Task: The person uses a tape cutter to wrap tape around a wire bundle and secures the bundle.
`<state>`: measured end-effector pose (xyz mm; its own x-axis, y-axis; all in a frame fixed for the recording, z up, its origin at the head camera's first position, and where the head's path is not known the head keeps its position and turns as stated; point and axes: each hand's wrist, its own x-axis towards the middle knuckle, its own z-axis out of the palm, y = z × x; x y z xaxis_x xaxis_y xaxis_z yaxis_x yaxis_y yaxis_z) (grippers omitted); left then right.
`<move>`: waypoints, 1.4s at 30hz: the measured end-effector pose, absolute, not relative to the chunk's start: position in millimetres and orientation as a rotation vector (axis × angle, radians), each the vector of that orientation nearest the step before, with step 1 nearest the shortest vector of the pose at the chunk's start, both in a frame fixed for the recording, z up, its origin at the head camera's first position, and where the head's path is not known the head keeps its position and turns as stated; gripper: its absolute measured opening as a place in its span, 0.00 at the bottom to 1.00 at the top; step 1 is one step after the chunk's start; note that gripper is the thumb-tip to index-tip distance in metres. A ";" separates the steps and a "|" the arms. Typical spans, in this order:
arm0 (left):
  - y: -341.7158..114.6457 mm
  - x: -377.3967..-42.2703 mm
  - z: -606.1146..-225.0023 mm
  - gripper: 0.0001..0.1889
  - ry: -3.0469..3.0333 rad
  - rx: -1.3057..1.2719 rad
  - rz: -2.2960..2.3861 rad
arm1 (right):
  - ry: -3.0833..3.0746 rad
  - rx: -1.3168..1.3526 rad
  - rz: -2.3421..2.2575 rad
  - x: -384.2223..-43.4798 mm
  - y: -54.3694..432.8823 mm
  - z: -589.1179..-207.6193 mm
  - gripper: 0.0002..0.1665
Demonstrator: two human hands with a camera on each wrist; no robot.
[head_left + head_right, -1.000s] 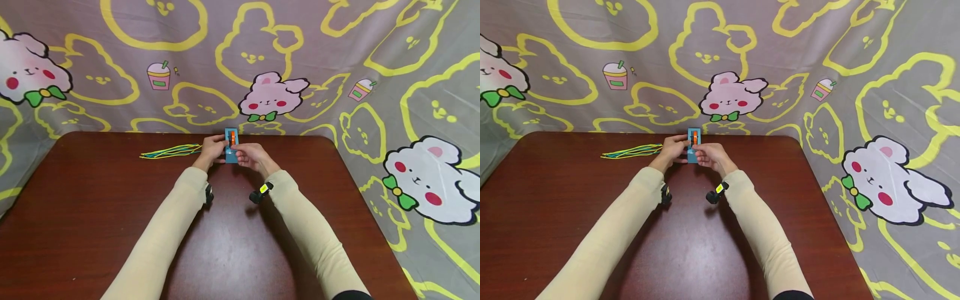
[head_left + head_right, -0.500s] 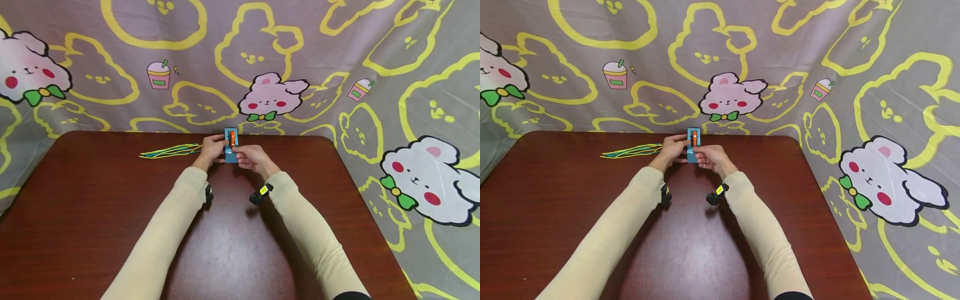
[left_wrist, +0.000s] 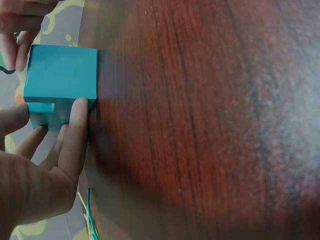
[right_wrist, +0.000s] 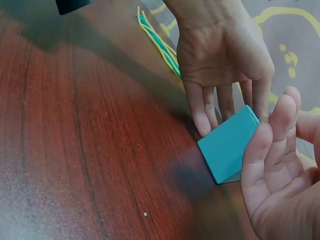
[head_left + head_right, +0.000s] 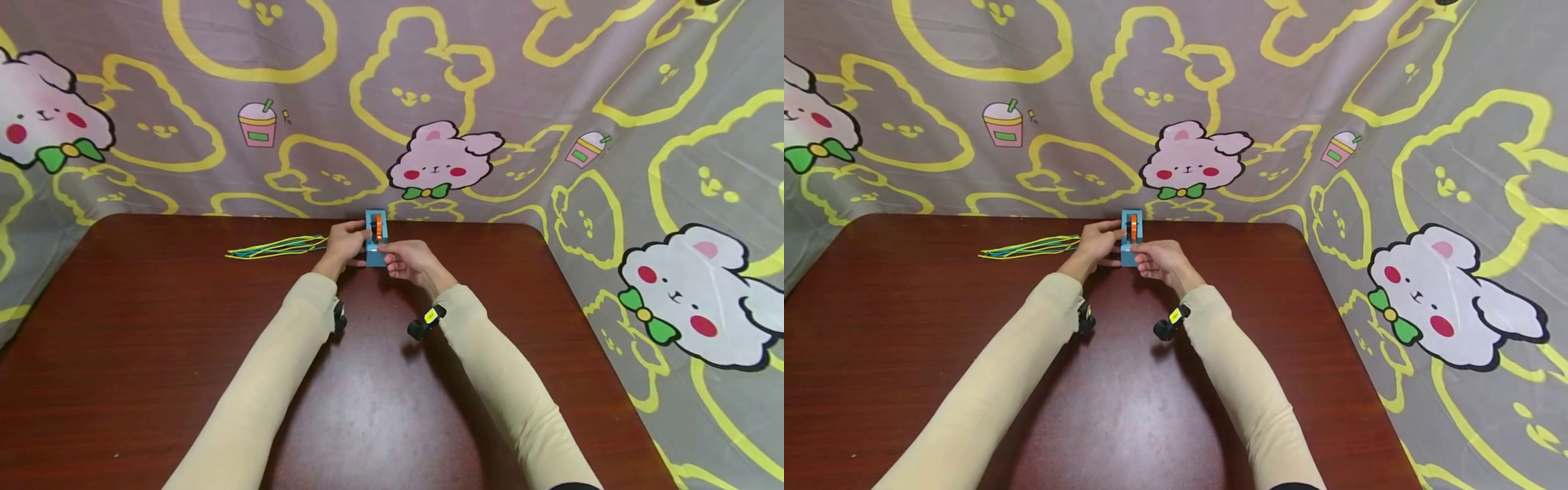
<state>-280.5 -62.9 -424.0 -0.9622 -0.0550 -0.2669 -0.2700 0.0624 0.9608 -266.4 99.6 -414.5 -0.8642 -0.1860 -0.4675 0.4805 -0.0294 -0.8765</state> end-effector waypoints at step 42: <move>-64.0 -281.7 -424.5 0.23 2.179 -0.348 2.011 | 1.762 0.304 -1.984 -243.1 97.9 -419.2 0.07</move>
<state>-281.7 -64.0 -424.5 -0.9609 -0.0644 -0.2692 -0.2735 0.0711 0.9592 -243.1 97.9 -419.2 -0.8667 -0.1950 -0.4591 0.4789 -0.0683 -0.8752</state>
